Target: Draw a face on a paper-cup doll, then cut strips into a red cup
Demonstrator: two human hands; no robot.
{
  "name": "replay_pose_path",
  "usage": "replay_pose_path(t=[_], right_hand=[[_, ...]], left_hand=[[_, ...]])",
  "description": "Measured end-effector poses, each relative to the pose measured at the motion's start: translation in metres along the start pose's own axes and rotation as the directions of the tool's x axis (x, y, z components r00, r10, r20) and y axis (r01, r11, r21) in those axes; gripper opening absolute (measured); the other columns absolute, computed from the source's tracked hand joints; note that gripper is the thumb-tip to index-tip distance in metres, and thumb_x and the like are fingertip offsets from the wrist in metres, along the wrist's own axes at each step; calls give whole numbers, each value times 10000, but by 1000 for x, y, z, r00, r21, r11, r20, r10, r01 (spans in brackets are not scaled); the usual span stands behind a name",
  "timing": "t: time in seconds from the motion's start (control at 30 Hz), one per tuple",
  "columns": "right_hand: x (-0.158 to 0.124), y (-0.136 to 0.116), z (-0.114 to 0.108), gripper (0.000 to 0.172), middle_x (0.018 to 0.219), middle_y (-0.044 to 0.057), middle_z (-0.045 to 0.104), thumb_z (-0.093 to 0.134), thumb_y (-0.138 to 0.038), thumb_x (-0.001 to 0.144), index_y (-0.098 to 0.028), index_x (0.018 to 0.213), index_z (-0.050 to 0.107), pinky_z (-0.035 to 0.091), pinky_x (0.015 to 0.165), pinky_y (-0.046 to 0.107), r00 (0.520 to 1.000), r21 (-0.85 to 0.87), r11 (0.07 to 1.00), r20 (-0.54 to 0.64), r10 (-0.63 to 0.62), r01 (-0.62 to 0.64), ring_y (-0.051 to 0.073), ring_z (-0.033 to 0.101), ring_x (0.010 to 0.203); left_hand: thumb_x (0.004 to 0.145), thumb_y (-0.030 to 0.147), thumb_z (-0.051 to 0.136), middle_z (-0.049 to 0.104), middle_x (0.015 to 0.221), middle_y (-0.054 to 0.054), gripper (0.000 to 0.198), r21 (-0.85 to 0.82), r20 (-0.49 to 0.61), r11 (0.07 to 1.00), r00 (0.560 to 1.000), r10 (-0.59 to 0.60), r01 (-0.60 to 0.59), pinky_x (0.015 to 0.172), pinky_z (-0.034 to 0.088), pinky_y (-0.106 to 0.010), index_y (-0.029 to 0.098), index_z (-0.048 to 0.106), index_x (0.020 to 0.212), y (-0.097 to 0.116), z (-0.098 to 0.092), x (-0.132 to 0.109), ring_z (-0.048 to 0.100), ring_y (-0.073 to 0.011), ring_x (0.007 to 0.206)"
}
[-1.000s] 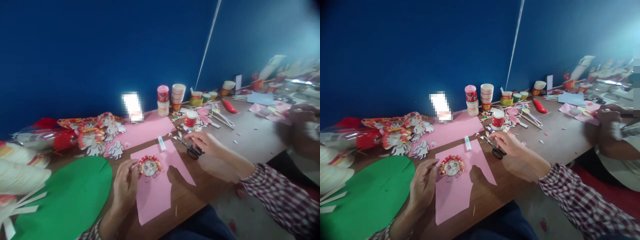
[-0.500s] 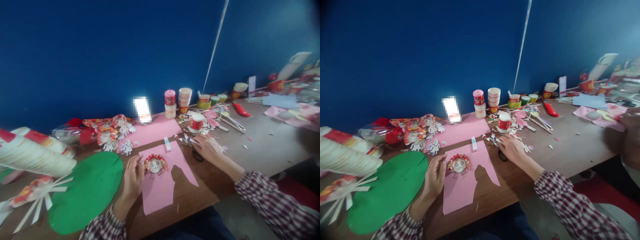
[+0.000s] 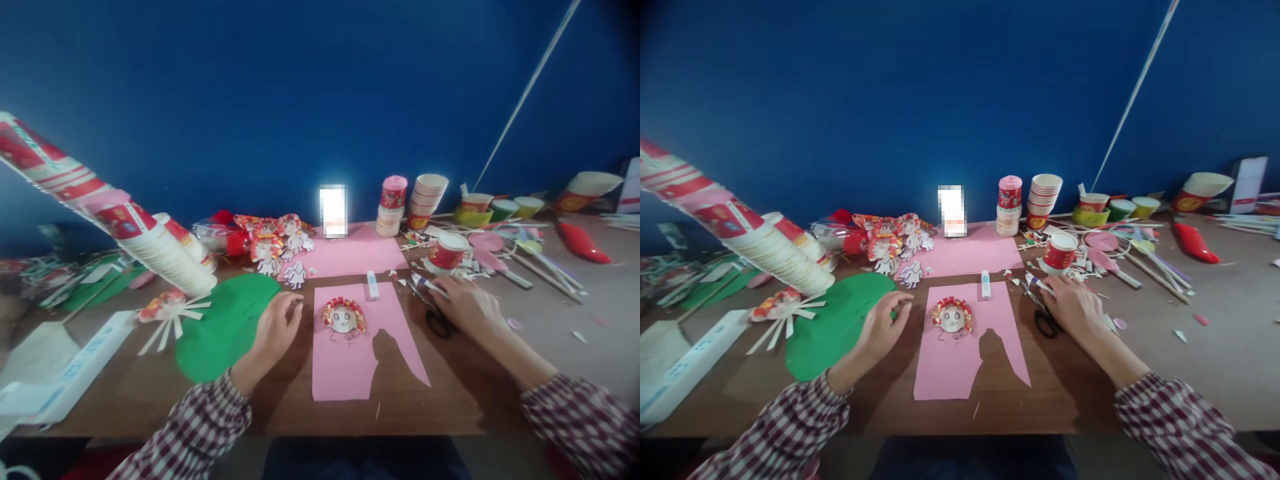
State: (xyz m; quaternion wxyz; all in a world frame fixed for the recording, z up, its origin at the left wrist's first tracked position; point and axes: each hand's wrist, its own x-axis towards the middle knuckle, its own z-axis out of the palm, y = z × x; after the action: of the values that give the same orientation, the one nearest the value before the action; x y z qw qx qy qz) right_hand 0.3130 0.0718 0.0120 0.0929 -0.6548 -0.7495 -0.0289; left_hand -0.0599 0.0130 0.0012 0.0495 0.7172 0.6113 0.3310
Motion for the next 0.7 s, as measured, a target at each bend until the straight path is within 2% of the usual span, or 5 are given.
replay_pose_path(t=[0.03, 0.13, 0.33, 0.53, 0.7], right_hand=[[-1, 0, 0, 253, 1013, 77, 676, 437, -382, 892, -238, 984, 624, 425, 620, 331, 1000, 7, 1000, -16, -1, 1, 273, 624, 883], [-3, -3, 2, 274, 1028, 80, 670, 428, -407, 899, -231, 984, 619, 429, 617, 336, 999, 15, 1000, -53, -1, 2, 274, 627, 866], [-3, -2, 10, 302, 1000, 68, 669, 404, -429, 912, -241, 1032, 608, 428, 593, 324, 995, 35, 999, -96, -11, 14, 258, 643, 792], [-1, 5, 16, 278, 1025, 68, 663, 440, -413, 893, -257, 1025, 628, 436, 600, 336, 995, 35, 999, -95, -19, 22, 266, 639, 808], [-2, 4, 14, 283, 980, 72, 671, 444, -424, 888, -248, 985, 644, 438, 586, 337, 992, 59, 998, -123, -15, 23, 271, 643, 792]], left_hand=[[851, 242, 469, 638, 985, -69, 187, 104, 13, 995, 1000, -10, 8, 840, 481, -335, 197, 587, 988, -5, -2, 8, 604, -189, 925], [827, 251, 491, 636, 1025, -103, 222, 212, -4, 974, 997, -76, 75, 907, 428, -406, 189, 598, 1011, -15, -4, 33, 568, -253, 1017], [758, 258, 573, 635, 1025, -125, 338, 299, 39, 928, 969, -242, 220, 892, 411, -423, 196, 592, 1091, -24, 10, 67, 561, -297, 1007], [724, 161, 577, 633, 1072, -118, 344, 203, 68, 917, 929, -363, 344, 901, 401, -366, 192, 611, 1066, -37, 18, 79, 553, -271, 1039], [642, 107, 628, 655, 992, -92, 434, -30, 57, 897, 897, -438, 440, 843, 424, -339, 173, 626, 1072, -51, 21, 87, 585, -246, 959]])
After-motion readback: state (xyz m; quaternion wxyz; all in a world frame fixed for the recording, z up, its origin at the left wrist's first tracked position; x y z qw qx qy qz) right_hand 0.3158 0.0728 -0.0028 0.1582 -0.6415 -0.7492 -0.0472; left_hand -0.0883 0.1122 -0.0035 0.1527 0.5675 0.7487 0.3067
